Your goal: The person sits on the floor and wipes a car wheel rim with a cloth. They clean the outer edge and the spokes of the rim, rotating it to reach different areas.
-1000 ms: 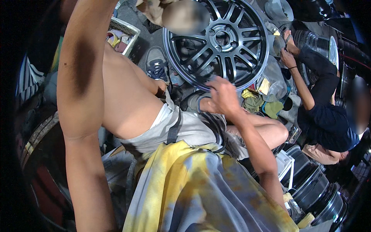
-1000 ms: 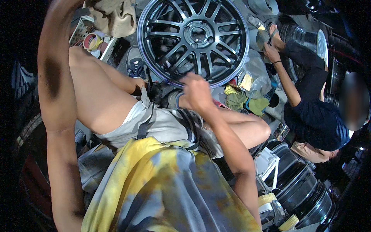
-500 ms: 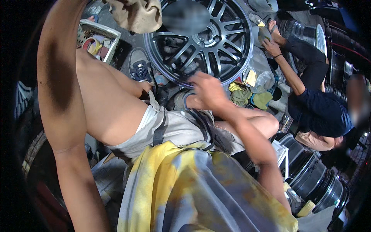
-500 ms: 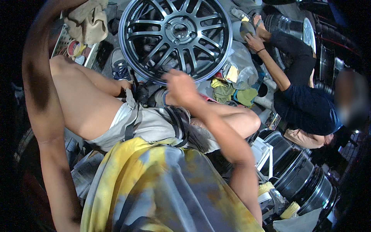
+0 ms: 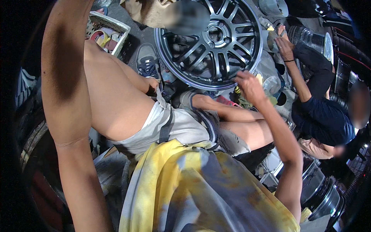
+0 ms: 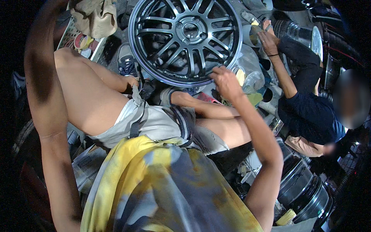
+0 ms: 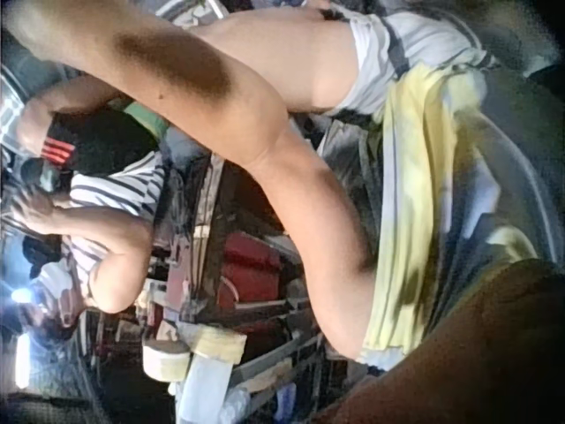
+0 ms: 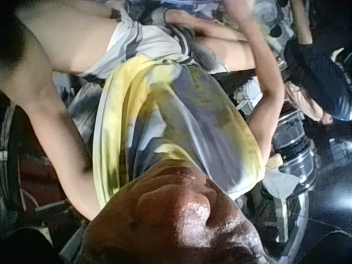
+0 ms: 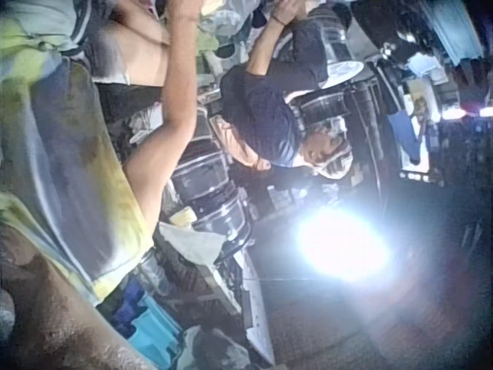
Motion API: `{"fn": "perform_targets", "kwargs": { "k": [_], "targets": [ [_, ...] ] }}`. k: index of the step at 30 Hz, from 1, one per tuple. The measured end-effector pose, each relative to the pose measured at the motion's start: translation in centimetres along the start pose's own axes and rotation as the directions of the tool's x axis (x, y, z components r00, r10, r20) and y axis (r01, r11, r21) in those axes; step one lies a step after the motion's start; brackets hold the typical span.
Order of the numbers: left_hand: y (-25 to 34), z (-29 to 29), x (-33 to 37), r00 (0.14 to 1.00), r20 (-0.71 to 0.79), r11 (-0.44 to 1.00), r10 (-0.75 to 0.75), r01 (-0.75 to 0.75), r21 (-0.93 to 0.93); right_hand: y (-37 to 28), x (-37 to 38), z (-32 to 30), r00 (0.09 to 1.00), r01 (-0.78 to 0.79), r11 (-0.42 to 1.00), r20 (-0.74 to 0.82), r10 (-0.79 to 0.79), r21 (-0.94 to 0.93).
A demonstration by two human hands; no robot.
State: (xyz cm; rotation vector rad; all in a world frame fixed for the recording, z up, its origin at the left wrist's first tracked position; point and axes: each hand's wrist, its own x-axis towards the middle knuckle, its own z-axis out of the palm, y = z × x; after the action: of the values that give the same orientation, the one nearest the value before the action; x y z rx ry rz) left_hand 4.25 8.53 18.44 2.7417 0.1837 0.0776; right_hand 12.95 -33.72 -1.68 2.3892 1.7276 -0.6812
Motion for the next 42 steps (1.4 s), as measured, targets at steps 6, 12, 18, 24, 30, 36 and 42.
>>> {"fn": "perform_targets", "kwargs": {
  "k": [6, 12, 18, 24, 30, 36, 42],
  "targets": [
    [0.2, -0.7, -0.5, 0.999, 0.027, 0.997, -0.019, 0.017, 0.072, -9.4, 2.3, 2.8, 0.942, -0.026, 0.865, -0.277, 0.188, 0.501],
    [1.7, -0.7, 1.6, 0.941, 0.176, 0.957, -0.288, 0.276, 0.09, -16.1, 9.1, 1.4, 0.86, -0.017, 0.75, -0.373, 0.348, 0.661],
    [0.1, 0.3, 1.8, 0.95, 0.162, 0.96, -0.268, 0.249, 0.128, -14.6, 6.0, 0.5, 0.912, -0.105, 0.849, -0.291, 0.29, 0.518],
    [-2.0, 1.1, 2.5, 0.956, 0.139, 0.959, -0.26, 0.238, 0.155, -16.9, 11.3, 0.8, 0.82, -0.02, 0.803, -0.45, 0.355, 0.596],
    [-3.3, 1.3, 2.6, 0.958, 0.141, 0.961, -0.248, 0.226, 0.159, -15.5, 9.0, -0.4, 0.923, -0.16, 0.775, -0.186, 0.337, 0.611],
    [-4.3, 1.4, 2.3, 0.961, 0.154, 0.962, -0.229, 0.199, 0.186, -18.2, 15.0, 0.0, 0.791, -0.069, 0.74, -0.415, 0.45, 0.669],
    [-6.9, 2.7, 2.1, 0.953, 0.225, 0.964, -0.202, 0.153, 0.217, -12.9, 6.5, 0.5, 0.948, -0.051, 0.838, -0.238, 0.212, 0.544]
  ]
}}
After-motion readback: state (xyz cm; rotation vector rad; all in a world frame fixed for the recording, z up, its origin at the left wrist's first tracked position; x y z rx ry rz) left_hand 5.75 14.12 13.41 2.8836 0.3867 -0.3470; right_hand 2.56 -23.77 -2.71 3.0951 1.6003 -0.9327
